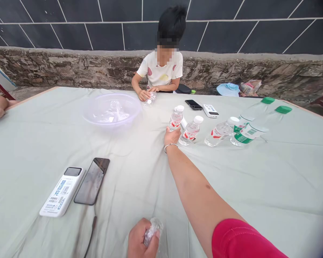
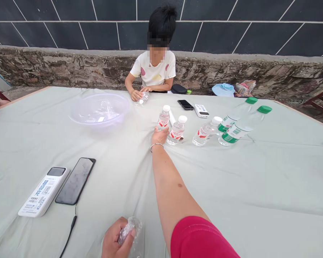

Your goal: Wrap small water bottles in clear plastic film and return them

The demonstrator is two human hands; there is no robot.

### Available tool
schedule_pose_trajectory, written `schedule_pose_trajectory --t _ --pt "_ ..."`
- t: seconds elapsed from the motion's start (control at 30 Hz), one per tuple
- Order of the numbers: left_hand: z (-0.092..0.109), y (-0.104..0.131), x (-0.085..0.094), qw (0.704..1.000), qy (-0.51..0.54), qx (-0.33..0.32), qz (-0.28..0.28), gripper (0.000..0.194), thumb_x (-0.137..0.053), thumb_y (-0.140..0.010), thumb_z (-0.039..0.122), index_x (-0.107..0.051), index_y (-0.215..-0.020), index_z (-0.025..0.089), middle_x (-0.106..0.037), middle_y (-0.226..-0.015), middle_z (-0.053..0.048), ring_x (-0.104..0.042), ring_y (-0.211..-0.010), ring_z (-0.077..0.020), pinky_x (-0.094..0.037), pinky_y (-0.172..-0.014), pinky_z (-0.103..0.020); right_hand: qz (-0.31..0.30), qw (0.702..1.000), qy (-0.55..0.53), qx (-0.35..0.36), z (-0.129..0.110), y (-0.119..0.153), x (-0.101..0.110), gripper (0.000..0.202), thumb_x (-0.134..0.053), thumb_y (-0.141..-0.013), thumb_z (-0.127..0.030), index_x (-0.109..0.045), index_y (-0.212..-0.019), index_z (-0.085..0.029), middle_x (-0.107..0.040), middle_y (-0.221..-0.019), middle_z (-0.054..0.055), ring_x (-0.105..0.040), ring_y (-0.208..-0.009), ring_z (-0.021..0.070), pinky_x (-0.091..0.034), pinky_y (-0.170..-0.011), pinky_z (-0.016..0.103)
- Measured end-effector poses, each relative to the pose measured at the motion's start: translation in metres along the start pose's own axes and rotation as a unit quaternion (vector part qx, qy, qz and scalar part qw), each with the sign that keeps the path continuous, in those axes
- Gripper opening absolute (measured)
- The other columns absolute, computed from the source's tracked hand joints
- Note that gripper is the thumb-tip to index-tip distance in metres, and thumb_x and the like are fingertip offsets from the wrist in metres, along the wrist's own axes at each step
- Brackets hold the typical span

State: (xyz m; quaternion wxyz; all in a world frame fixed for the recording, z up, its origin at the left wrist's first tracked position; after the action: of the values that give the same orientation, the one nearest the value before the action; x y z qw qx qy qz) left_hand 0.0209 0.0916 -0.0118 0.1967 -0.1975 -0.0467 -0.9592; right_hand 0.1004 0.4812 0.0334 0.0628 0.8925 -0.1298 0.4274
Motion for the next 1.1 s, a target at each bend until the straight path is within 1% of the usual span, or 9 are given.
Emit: schedule_pose_trajectory --t 0.13,0.3,0.43,0.53,0.63,0.77,0.9,1.0,1.1 --pt "0.002 -0.004 0.001 1.000 -0.006 0.026 0.000 0.020 -0.051 -0.080 0.029 -0.042 -0.063 0.022 -0.041 -0.057 0.004 -0.037 -0.054 -0.0110 -0.032 -0.054 -0.022 -0.013 0.999 0.009 0.031 0.002 0.028 0.006 0.073 -0.029 -0.098 -0.039 -0.004 -0.140 0.015 -0.031 -0.136 0.036 -0.036 -0.129 0.0328 -0.031 -0.100 0.038" --pt "0.010 -0.009 0.004 0.997 0.060 0.055 0.007 0.025 -0.054 -0.079 0.036 -0.044 -0.062 0.021 -0.041 -0.056 0.004 -0.037 -0.054 -0.0108 -0.031 -0.053 -0.022 -0.058 0.988 0.030 0.140 0.014 0.105 0.016 0.060 -0.047 -0.091 -0.025 -0.029 -0.144 -0.005 -0.038 -0.145 0.018 -0.036 -0.133 0.0230 -0.028 -0.107 0.029" --pt "0.011 -0.018 0.006 0.981 0.176 0.086 0.014 0.024 -0.062 -0.073 0.037 -0.048 -0.063 0.020 -0.041 -0.055 0.005 -0.037 -0.053 -0.0095 -0.033 -0.052 -0.021 -0.143 0.936 0.161 0.279 0.045 0.174 0.023 0.060 -0.045 -0.090 -0.036 -0.035 -0.145 -0.016 -0.029 -0.153 0.014 -0.029 -0.139 0.0261 -0.019 -0.114 0.038" --pt "0.010 -0.035 0.014 0.941 0.309 0.140 0.011 0.021 -0.064 -0.067 0.035 -0.052 -0.069 0.019 -0.050 -0.061 0.004 -0.045 -0.057 -0.0103 -0.039 -0.055 -0.022 -0.173 0.905 0.213 0.326 0.072 0.205 0.035 0.056 -0.038 -0.092 -0.042 -0.039 -0.144 -0.021 -0.030 -0.154 0.010 -0.025 -0.142 0.0243 -0.014 -0.116 0.042" --pt "0.017 -0.064 0.041 0.904 0.386 0.176 0.040 0.022 -0.065 -0.061 0.031 -0.054 -0.075 0.018 -0.056 -0.067 0.002 -0.051 -0.060 -0.0108 -0.042 -0.057 -0.022 -0.176 0.901 0.235 0.319 0.085 0.214 0.045 0.055 -0.034 -0.093 -0.042 -0.042 -0.142 -0.019 -0.032 -0.153 0.010 -0.026 -0.141 0.0235 -0.014 -0.116 0.041" --pt "0.045 -0.112 0.086 0.897 0.392 0.186 0.083 0.027 -0.066 -0.060 0.027 -0.049 -0.079 0.020 -0.059 -0.072 0.002 -0.057 -0.059 -0.0120 -0.047 -0.056 -0.025 -0.174 0.904 0.233 0.314 0.079 0.214 0.048 0.054 -0.034 -0.093 -0.041 -0.044 -0.141 -0.019 -0.034 -0.152 0.010 -0.028 -0.141 0.0234 -0.016 -0.116 0.042" --pt "0.073 -0.156 0.113 0.925 0.311 0.206 0.065 0.027 -0.065 -0.071 0.024 -0.042 -0.085 0.021 -0.058 -0.075 0.002 -0.063 -0.055 -0.0126 -0.049 -0.051 -0.024 -0.167 0.906 0.222 0.320 0.077 0.214 0.046 0.053 -0.035 -0.093 -0.040 -0.045 -0.140 -0.019 -0.037 -0.151 0.010 -0.030 -0.140 0.0242 -0.018 -0.116 0.043" --pt "0.089 -0.188 0.125 0.948 0.241 0.203 0.047 0.027 -0.067 -0.073 0.020 -0.043 -0.085 0.020 -0.056 -0.073 0.002 -0.059 -0.046 -0.0103 -0.038 -0.039 -0.018 -0.162 0.908 0.212 0.323 0.079 0.215 0.046 0.052 -0.035 -0.092 -0.040 -0.046 -0.139 -0.019 -0.038 -0.150 0.010 -0.031 -0.139 0.0250 -0.018 -0.116 0.044" --pt "0.108 -0.224 0.137 0.959 0.205 0.188 0.045 0.028 -0.070 -0.073 0.016 -0.047 -0.088 0.018 -0.058 -0.080 -0.001 -0.057 -0.044 -0.0083 -0.031 -0.037 -0.016 -0.163 0.910 0.202 0.323 0.081 0.216 0.045 0.052 -0.035 -0.093 -0.041 -0.046 -0.139 -0.020 -0.037 -0.150 0.010 -0.031 -0.139 0.0250 -0.018 -0.116 0.043"
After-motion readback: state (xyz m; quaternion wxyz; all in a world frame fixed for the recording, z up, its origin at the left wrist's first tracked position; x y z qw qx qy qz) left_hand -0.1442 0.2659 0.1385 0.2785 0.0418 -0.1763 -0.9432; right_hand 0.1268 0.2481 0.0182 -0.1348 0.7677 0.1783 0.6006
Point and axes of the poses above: each hand's wrist, its own y-axis away from the middle knuckle, its own x-axis out of the back of the hand, z = x × y, the point moved 7 cm from there along -y, towards the middle knuckle
